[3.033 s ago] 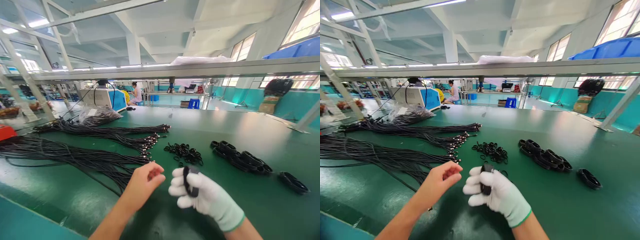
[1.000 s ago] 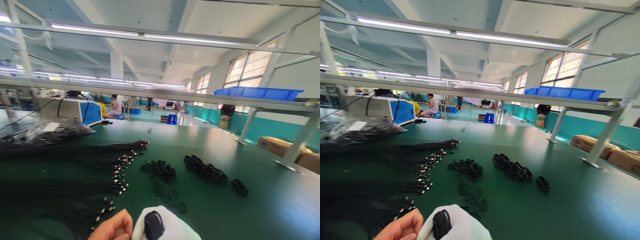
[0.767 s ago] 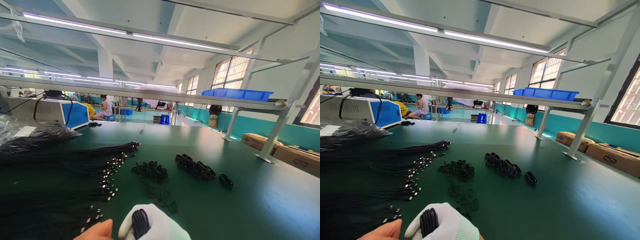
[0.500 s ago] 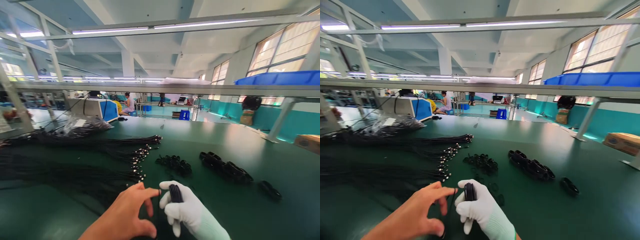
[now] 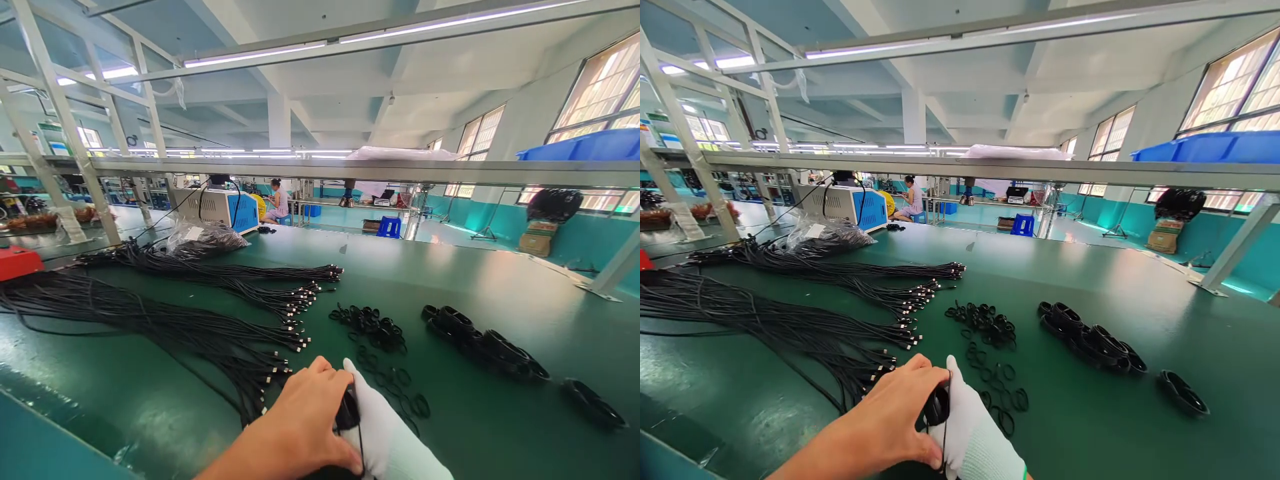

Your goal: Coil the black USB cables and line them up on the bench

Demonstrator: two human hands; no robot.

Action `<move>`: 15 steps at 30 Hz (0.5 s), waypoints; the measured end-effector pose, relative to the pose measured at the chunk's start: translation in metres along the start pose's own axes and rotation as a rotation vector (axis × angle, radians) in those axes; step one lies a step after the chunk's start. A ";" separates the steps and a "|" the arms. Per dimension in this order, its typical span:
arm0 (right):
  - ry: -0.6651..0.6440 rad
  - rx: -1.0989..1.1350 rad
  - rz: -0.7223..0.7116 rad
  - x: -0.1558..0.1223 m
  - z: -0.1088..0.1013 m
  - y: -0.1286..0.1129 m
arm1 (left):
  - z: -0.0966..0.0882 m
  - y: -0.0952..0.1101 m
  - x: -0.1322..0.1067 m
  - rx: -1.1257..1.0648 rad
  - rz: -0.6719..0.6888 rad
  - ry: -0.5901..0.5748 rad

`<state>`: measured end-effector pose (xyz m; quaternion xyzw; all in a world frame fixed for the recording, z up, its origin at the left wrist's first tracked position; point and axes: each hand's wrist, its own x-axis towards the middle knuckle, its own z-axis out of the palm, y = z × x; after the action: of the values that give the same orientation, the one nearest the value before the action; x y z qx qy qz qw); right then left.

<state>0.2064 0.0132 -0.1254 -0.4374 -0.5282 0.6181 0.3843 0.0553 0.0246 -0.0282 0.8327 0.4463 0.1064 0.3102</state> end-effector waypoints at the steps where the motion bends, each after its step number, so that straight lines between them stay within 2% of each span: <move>1: 0.056 -0.038 -0.012 -0.001 0.001 -0.004 | -0.001 0.000 0.003 0.055 -0.013 -0.001; 3: 0.154 -0.135 -0.037 -0.005 0.004 -0.016 | -0.008 -0.005 0.010 0.099 -0.035 -0.096; 5: 0.219 -0.268 -0.051 -0.008 0.006 -0.030 | -0.015 -0.013 0.015 -0.021 -0.039 -0.246; 7: 0.229 -0.331 -0.046 -0.014 0.008 -0.045 | -0.017 -0.022 0.016 -0.190 -0.045 -0.303; 9: 0.118 -0.191 -0.048 -0.020 0.007 -0.056 | -0.011 -0.028 0.013 -0.239 -0.052 -0.241; 11: -0.075 0.085 -0.077 -0.026 0.006 -0.060 | 0.000 -0.030 0.009 -0.242 -0.081 -0.214; 13: -0.216 0.353 -0.142 -0.029 0.004 -0.058 | 0.007 -0.028 0.006 -0.313 -0.131 -0.278; 15: -0.285 0.512 -0.179 -0.029 0.003 -0.052 | 0.007 -0.024 0.005 -0.522 -0.188 -0.327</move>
<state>0.2137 -0.0077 -0.0694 -0.1869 -0.4404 0.7499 0.4569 0.0450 0.0351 -0.0492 0.6861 0.4232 0.0529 0.5894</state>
